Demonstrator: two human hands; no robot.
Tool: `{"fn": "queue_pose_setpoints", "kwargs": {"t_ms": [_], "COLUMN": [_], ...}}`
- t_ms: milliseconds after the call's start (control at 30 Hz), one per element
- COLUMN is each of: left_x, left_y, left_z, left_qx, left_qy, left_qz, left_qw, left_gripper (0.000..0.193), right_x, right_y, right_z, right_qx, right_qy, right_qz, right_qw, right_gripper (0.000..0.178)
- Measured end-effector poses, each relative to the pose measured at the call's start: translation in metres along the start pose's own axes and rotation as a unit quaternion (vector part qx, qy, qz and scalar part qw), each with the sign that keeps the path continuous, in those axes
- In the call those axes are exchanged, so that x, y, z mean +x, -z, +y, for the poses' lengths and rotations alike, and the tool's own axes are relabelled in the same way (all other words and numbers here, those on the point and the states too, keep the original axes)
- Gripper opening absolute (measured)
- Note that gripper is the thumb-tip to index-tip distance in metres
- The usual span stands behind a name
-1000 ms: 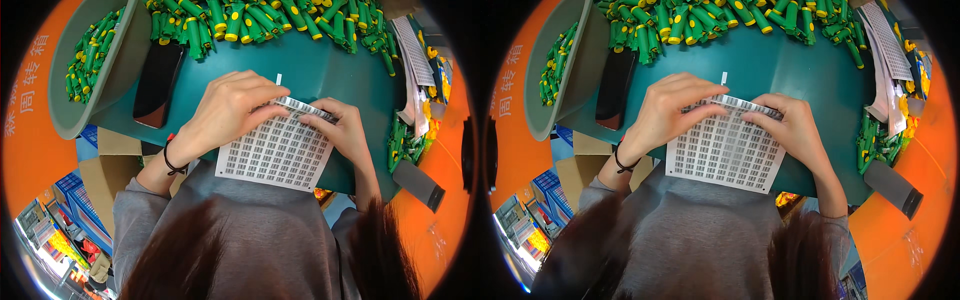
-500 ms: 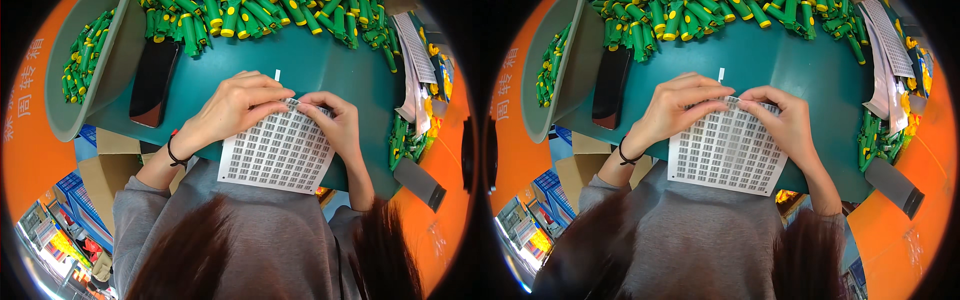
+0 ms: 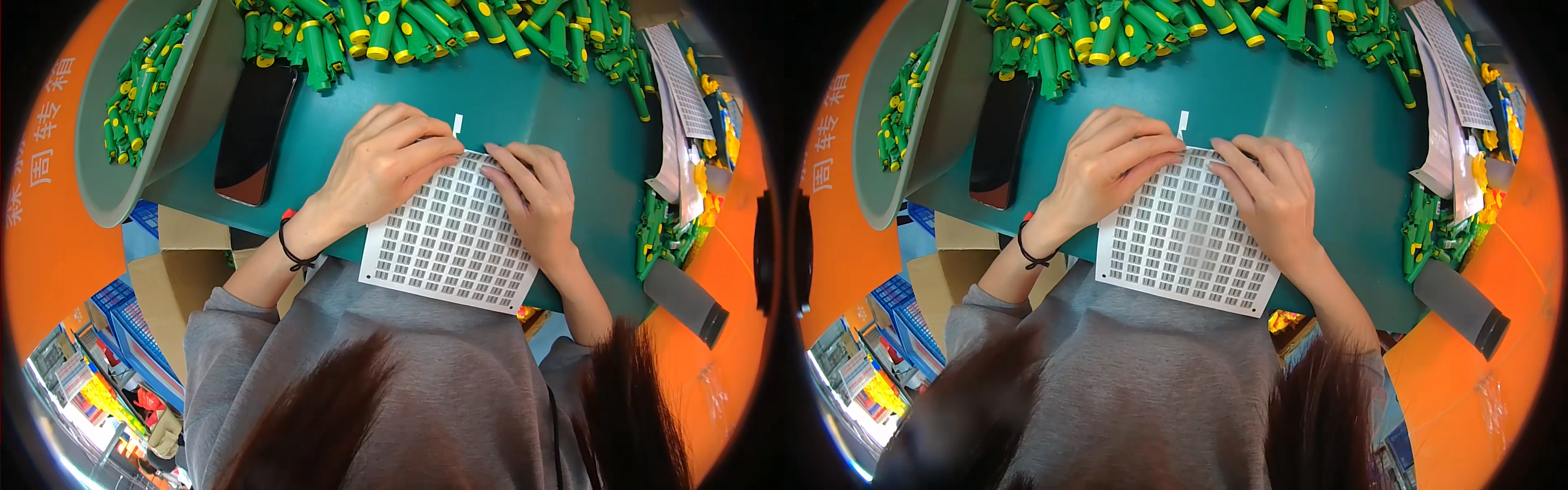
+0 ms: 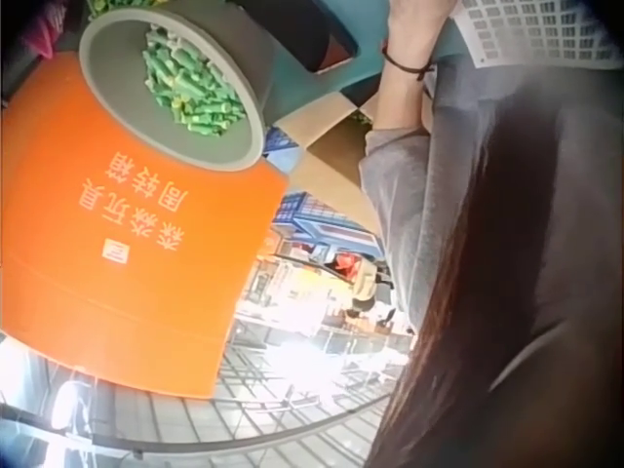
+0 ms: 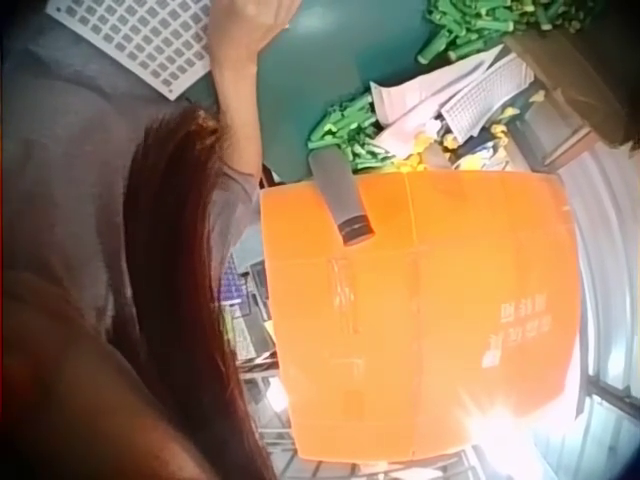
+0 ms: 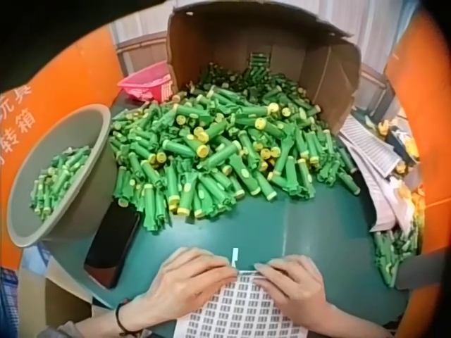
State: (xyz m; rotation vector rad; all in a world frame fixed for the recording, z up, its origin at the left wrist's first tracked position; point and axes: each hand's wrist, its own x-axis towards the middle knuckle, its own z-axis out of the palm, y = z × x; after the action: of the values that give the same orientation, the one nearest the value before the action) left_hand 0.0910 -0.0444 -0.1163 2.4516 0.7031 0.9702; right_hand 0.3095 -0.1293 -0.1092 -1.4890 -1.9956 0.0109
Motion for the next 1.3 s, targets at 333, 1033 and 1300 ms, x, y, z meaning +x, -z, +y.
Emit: {"fn": "queue_pose_setpoints", "kwargs": {"t_ms": [333, 1033, 1300], "left_x": [-0.001, -0.011, -0.013], "left_y": [0.004, 0.020, 0.017], "left_z": [-0.002, 0.004, 0.002], "left_qx": [0.031, 0.095, 0.074], "left_qy": [-0.018, 0.045, 0.025], "left_qz": [0.010, -0.015, -0.004], "left_qw": [0.999, 0.994, 0.997], "left_gripper": [0.023, 0.023, 0.024], "right_x": [-0.006, -0.008, -0.009], "right_y": [0.000, -0.002, -0.001], "right_z": [0.004, 0.008, 0.010], "right_qx": [-0.007, -0.030, -0.004], "right_qy": [0.013, 0.041, 0.053], "right_qz": [0.034, -0.016, 0.002], "right_qw": [0.999, 0.999, 0.999], "right_gripper": [0.027, 0.033, 0.029]}}
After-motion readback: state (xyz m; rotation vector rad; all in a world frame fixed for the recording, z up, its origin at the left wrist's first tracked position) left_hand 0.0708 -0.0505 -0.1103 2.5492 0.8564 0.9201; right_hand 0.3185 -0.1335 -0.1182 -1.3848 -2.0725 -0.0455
